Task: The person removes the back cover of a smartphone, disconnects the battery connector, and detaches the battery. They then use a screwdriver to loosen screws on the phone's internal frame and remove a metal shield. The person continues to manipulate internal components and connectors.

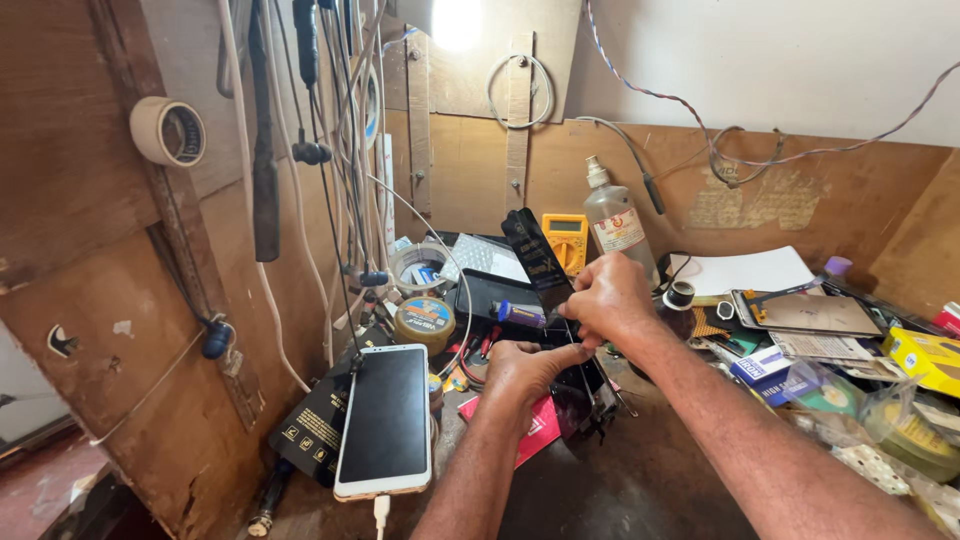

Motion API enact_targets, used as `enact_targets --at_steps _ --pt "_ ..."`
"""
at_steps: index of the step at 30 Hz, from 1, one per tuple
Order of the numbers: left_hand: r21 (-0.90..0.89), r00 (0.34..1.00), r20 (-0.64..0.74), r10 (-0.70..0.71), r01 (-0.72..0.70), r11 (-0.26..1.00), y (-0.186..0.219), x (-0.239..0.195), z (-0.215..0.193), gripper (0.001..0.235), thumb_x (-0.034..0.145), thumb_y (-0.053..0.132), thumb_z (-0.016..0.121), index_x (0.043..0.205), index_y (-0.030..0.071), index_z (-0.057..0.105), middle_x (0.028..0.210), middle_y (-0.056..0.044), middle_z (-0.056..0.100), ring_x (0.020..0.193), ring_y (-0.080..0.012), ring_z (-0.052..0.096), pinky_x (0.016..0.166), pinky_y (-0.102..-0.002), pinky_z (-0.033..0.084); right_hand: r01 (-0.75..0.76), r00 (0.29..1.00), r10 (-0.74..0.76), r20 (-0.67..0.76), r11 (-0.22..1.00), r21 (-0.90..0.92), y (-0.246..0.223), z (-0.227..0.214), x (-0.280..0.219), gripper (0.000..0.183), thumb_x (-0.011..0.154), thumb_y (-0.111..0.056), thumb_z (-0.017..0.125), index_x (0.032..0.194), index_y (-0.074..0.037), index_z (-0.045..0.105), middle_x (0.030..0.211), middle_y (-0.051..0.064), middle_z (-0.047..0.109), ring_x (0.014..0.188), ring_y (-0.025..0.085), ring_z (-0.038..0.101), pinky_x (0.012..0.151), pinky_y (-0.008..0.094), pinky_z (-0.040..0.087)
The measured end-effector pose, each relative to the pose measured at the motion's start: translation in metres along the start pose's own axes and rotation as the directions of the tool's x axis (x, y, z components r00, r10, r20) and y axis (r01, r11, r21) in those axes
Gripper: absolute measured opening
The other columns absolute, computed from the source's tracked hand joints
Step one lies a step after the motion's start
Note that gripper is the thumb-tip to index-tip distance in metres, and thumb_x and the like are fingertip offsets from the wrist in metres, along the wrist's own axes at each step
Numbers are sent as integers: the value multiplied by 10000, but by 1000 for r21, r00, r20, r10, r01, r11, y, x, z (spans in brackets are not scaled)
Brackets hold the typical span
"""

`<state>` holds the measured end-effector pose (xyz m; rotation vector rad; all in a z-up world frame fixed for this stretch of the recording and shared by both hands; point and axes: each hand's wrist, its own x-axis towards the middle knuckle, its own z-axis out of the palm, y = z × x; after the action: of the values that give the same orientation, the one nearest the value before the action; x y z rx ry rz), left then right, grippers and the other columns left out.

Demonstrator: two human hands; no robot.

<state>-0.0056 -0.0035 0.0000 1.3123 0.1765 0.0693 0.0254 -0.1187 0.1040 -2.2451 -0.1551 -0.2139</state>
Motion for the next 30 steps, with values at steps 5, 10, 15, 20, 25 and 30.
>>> enact_targets --at_steps 5,10,15,20,25,30 --pt "181 991 -128 -44 67 981 3 -3 2 493 627 148 983 984 -34 695 893 -87 737 763 -170 697 643 -310 539 -76 997 75 12 995 65 10 0 7 175 715 6 868 751 77 711 641 155 712 471 204 684 398 344 570" --pt "-19 995 48 -92 93 995 2 -6 -7 413 661 157 933 969 -21 724 842 -87 732 693 -174 667 599 -305 500 -131 991 123 51 967 220 17 0 10 224 739 32 839 878 125 691 715 189 707 469 233 678 378 365 580" --pt "-47 985 121 -123 130 990 2 -5 -13 345 675 121 891 966 31 729 842 -40 732 734 -133 668 639 -271 497 -135 990 130 46 979 153 11 -5 4 205 748 7 843 860 104 701 686 173 714 480 222 688 394 359 590" --pt "-136 972 194 -135 163 977 1 -3 -19 323 715 94 909 969 31 721 818 -9 668 727 -119 604 678 -283 502 -98 995 97 22 995 22 -2 -9 -8 200 742 -26 843 756 67 666 641 143 709 503 221 717 429 360 605" --pt "-182 966 211 -151 190 965 4 -5 -22 275 726 61 862 954 24 711 804 -15 708 722 -130 662 724 -290 573 8 997 -5 79 999 -32 -14 -20 -16 142 734 17 762 668 59 643 630 152 715 507 207 736 430 348 616" --pt "-218 952 263 -157 217 952 8 -9 -23 225 763 52 814 966 15 723 877 -40 753 761 -123 703 727 -251 587 34 993 -25 119 997 -71 -24 -28 -17 95 720 56 716 649 62 655 611 149 708 498 208 734 423 349 609"
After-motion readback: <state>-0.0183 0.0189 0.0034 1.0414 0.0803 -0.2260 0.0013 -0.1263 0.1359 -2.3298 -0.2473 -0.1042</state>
